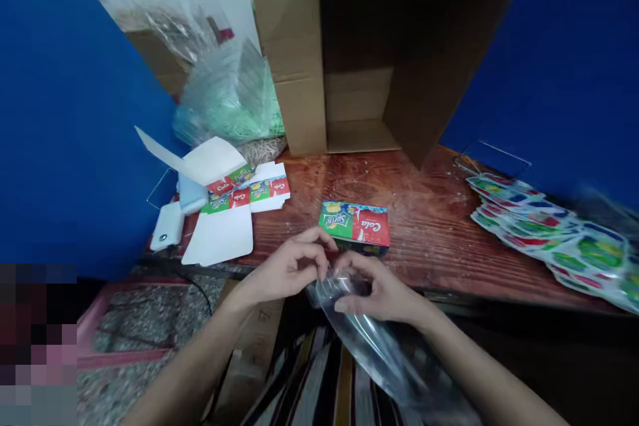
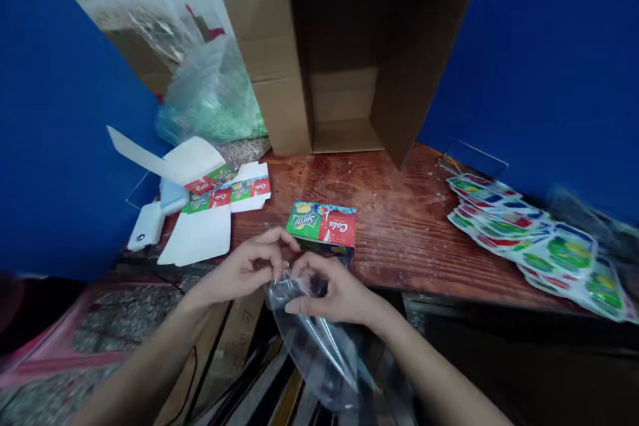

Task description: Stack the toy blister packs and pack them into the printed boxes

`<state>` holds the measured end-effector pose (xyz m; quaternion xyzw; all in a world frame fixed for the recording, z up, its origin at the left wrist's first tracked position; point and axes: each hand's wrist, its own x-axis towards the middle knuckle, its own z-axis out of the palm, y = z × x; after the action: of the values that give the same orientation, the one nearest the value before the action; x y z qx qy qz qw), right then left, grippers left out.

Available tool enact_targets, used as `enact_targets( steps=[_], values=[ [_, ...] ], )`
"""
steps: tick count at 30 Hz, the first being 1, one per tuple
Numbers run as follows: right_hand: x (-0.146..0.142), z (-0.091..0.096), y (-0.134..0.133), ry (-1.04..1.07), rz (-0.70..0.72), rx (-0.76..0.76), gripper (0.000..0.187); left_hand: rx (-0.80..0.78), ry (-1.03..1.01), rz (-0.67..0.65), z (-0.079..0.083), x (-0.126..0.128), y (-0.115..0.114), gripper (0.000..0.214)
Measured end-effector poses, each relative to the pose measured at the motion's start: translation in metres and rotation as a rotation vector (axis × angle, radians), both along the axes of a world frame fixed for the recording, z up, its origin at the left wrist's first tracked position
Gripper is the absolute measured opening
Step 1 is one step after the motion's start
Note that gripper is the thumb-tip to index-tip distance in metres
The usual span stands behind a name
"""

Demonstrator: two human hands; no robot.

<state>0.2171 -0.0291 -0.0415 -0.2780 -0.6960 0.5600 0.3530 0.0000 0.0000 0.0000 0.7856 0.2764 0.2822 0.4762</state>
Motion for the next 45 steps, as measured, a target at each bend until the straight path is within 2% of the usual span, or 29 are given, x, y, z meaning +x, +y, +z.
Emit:
enact_targets(
  steps=[2, 5, 8, 11, 14, 17, 19, 22, 25, 27, 32, 35, 38, 41, 45],
  values=[
    [0.006, -0.002, 0.002, -0.039, 0.039, 0.065, 0.024, -0.03, 0.03, -0.01, -0.003, -0.004, -0.002, 0.021],
    [0.015, -0.001, 0.003, -0.121, 0.058, 0.14, 0.026, 0.004, 0.072, 0.012, -0.007, -0.012, -0.004, 0.024],
    [0.022, 0.007, 0.001, -0.192, 0.036, 0.197, 0.026, 0.165, 0.173, 0.085, -0.012, -0.02, -0.004, 0.025],
    [0.025, 0.012, -0.002, -0.242, -0.013, 0.207, 0.025, 0.369, 0.384, 0.151, -0.017, -0.024, -0.003, 0.028],
    [0.024, 0.012, -0.004, -0.321, -0.109, 0.14, 0.026, 0.401, 0.437, 0.109, -0.016, -0.022, -0.005, 0.03],
    [0.022, 0.008, -0.005, -0.226, -0.157, -0.062, 0.029, 0.285, 0.297, 0.024, -0.011, -0.016, -0.008, 0.024],
    [0.023, 0.006, -0.004, -0.134, -0.159, -0.174, 0.033, 0.154, 0.195, 0.018, -0.008, -0.012, -0.011, 0.017],
    [0.033, 0.004, 0.0, -0.102, -0.144, -0.237, 0.035, -0.036, 0.12, 0.071, -0.009, -0.01, -0.014, 0.023],
    [0.052, 0.0, 0.004, -0.12, -0.028, -0.31, 0.032, -0.208, 0.039, 0.139, -0.014, -0.016, -0.011, 0.025],
    [0.064, -0.004, 0.007, -0.107, -0.009, -0.36, 0.03, -0.308, -0.044, 0.178, -0.02, -0.021, -0.005, 0.026],
    [0.07, -0.009, 0.017, 0.126, -0.274, -0.504, 0.032, -0.519, -0.226, 0.378, -0.039, -0.014, 0.023, 0.027],
    [0.062, 0.001, 0.025, 0.204, -0.429, -0.523, 0.032, -0.623, -0.369, 0.496, -0.045, 0.002, 0.04, 0.028],
    [0.057, 0.012, 0.035, 0.244, -0.606, -0.492, 0.03, -0.63, -0.472, 0.571, -0.045, 0.017, 0.054, 0.028],
    [0.053, 0.015, 0.046, 0.264, -0.681, -0.467, 0.03, -0.655, -0.529, 0.63, -0.046, 0.027, 0.064, 0.028],
    [0.048, 0.006, 0.062, 0.302, -0.755, -0.517, 0.032, -0.719, -0.583, 0.725, -0.052, 0.04, 0.074, 0.031]
  ],
)
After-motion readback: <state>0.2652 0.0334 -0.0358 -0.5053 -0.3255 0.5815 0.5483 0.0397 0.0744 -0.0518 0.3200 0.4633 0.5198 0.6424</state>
